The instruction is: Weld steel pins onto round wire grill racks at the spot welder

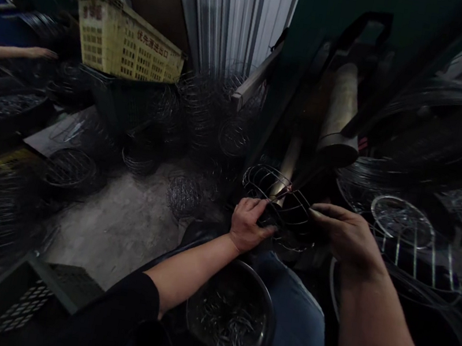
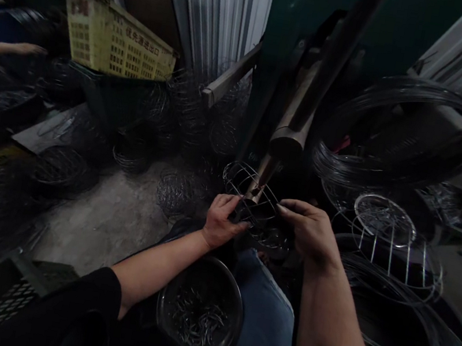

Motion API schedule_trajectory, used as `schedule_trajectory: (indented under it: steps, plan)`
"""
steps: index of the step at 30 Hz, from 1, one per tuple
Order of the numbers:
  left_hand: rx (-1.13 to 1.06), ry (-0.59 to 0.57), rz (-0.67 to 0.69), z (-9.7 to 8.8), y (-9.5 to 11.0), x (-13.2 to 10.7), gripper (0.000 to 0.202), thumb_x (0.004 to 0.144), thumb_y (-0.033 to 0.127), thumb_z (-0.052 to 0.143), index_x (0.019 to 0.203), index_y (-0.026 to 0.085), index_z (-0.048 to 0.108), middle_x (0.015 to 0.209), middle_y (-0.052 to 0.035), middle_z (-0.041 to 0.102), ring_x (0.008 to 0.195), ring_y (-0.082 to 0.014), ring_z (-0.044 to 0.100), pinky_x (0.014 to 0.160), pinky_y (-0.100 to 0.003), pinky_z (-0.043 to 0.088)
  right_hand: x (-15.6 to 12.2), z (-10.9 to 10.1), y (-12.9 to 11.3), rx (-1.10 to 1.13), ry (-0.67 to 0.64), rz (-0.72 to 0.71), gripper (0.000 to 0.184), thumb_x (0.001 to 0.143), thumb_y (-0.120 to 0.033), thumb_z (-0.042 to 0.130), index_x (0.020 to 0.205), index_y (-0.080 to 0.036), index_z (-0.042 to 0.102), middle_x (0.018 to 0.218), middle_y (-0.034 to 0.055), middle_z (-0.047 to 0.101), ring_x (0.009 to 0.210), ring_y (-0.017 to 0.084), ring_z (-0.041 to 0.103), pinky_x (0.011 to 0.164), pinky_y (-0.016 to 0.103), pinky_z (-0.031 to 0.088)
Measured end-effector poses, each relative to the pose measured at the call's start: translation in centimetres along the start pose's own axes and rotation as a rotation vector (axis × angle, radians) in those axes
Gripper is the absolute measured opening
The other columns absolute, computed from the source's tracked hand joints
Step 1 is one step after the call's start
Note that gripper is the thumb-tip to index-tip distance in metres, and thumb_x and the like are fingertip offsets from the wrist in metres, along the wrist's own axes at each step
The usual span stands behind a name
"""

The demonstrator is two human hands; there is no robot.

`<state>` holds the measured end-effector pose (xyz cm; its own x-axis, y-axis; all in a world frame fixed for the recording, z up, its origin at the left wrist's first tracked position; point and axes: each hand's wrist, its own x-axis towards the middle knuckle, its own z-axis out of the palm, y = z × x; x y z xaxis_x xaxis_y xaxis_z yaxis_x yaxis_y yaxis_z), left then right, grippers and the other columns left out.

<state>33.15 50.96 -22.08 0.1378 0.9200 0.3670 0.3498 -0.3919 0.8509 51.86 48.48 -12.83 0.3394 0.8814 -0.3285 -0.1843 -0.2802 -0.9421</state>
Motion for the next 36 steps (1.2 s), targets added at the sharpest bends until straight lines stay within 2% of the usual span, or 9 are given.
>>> schedule_trajectory:
  steps: [5,7,12,16,22,27,29,32,36]
  plan:
    - [0.210,0.056,0.208,0.9,-1.5,-0.6,0.079,0.059,0.052,0.090,0.124,0.012,0.071,0.128,-0.0192,0.061,0.120,-0.0342,0.057,0.106,-0.047,0.048,0.3,-0.1,0.0,0.014,0.007,0.011,0.050,0.028,-0.034,0.101,0.068,-0.019,0.075,0.059,0.0012,0.069,0.050,0.014,0.063,0.046,0.022,0.053]
    - [0.233,0.045,0.207,1.4,-1.9,-0.8,0.086,0.058,0.055,0.089,0.130,0.012,0.067,0.134,-0.0201,0.058,0.123,-0.0343,0.057,0.105,-0.046,0.050,0.3,-0.1,0.1,0.009,0.012,0.003,0.049,0.029,-0.032,0.100,0.068,-0.018,0.074,0.059,0.0014,0.069,0.051,0.014,0.063,0.047,0.022,0.053]
    - [0.252,-0.007,0.188,1.5,-2.0,-0.6,0.073,0.067,0.038,0.085,0.132,0.015,0.064,0.128,-0.0161,0.065,0.121,-0.0306,0.061,0.108,-0.044,0.049,-0.1,0.8,0.1,0.030,0.050,-0.009,0.045,0.032,-0.032,0.099,0.068,-0.019,0.074,0.058,0.0005,0.068,0.049,0.015,0.062,0.045,0.023,0.052]
    - [0.206,0.009,0.147,0.7,-1.8,-0.4,0.078,0.066,0.043,0.086,0.134,0.015,0.062,0.131,-0.0162,0.065,0.123,-0.0313,0.061,0.109,-0.045,0.048,-0.2,2.3,-1.2,-0.028,0.042,-0.015,0.043,0.033,-0.030,0.098,0.066,-0.017,0.073,0.057,0.0014,0.068,0.048,0.015,0.061,0.044,0.024,0.051]
    - [0.136,0.024,0.131,0.7,-1.7,0.1,0.080,0.063,0.044,0.089,0.132,0.016,0.062,0.128,-0.0151,0.067,0.122,-0.0322,0.062,0.109,-0.046,0.050,0.2,3.9,-2.8,-0.106,0.011,0.012,0.036,0.044,-0.031,0.097,0.065,-0.017,0.071,0.056,0.0024,0.068,0.047,0.015,0.061,0.045,0.025,0.051]
    - [0.032,0.028,0.166,1.1,-1.9,0.2,0.075,0.065,0.043,0.089,0.129,0.015,0.062,0.127,-0.0153,0.068,0.120,-0.0317,0.064,0.108,-0.047,0.051,-0.5,1.0,-1.9,-0.149,0.016,-0.074,0.038,0.050,-0.032,0.092,0.084,-0.022,0.078,0.071,0.0009,0.074,0.056,0.015,0.066,0.047,0.023,0.052]
    - [-0.018,0.031,0.164,1.0,-1.9,0.2,0.075,0.065,0.043,0.089,0.129,0.014,0.062,0.127,-0.0159,0.068,0.120,-0.0311,0.064,0.108,-0.046,0.051,-1.4,-1.2,-0.8,-0.153,0.011,-0.074,0.046,0.047,-0.034,0.094,0.089,-0.023,0.080,0.079,0.0015,0.077,0.064,0.017,0.071,0.055,0.024,0.057]
    - [-0.079,0.044,0.122,0.9,-2.1,-0.1,0.075,0.065,0.043,0.089,0.129,0.014,0.062,0.127,-0.0149,0.068,0.120,-0.0299,0.064,0.108,-0.045,0.052,-2.6,-3.4,1.0,-0.136,-0.019,0.017,0.049,0.036,-0.037,0.098,0.080,-0.023,0.080,0.074,0.0030,0.076,0.064,0.020,0.072,0.058,0.027,0.060]
    - [-0.156,0.082,0.026,1.2,-2.5,-0.2,0.080,0.059,0.044,0.092,0.127,0.013,0.064,0.127,-0.0158,0.067,0.120,-0.0308,0.065,0.108,-0.048,0.052,-2.6,-3.1,2.0,-0.092,0.076,-0.050,0.051,0.029,-0.039,0.099,0.073,-0.022,0.079,0.066,0.0020,0.073,0.058,0.017,0.068,0.055,0.026,0.058]
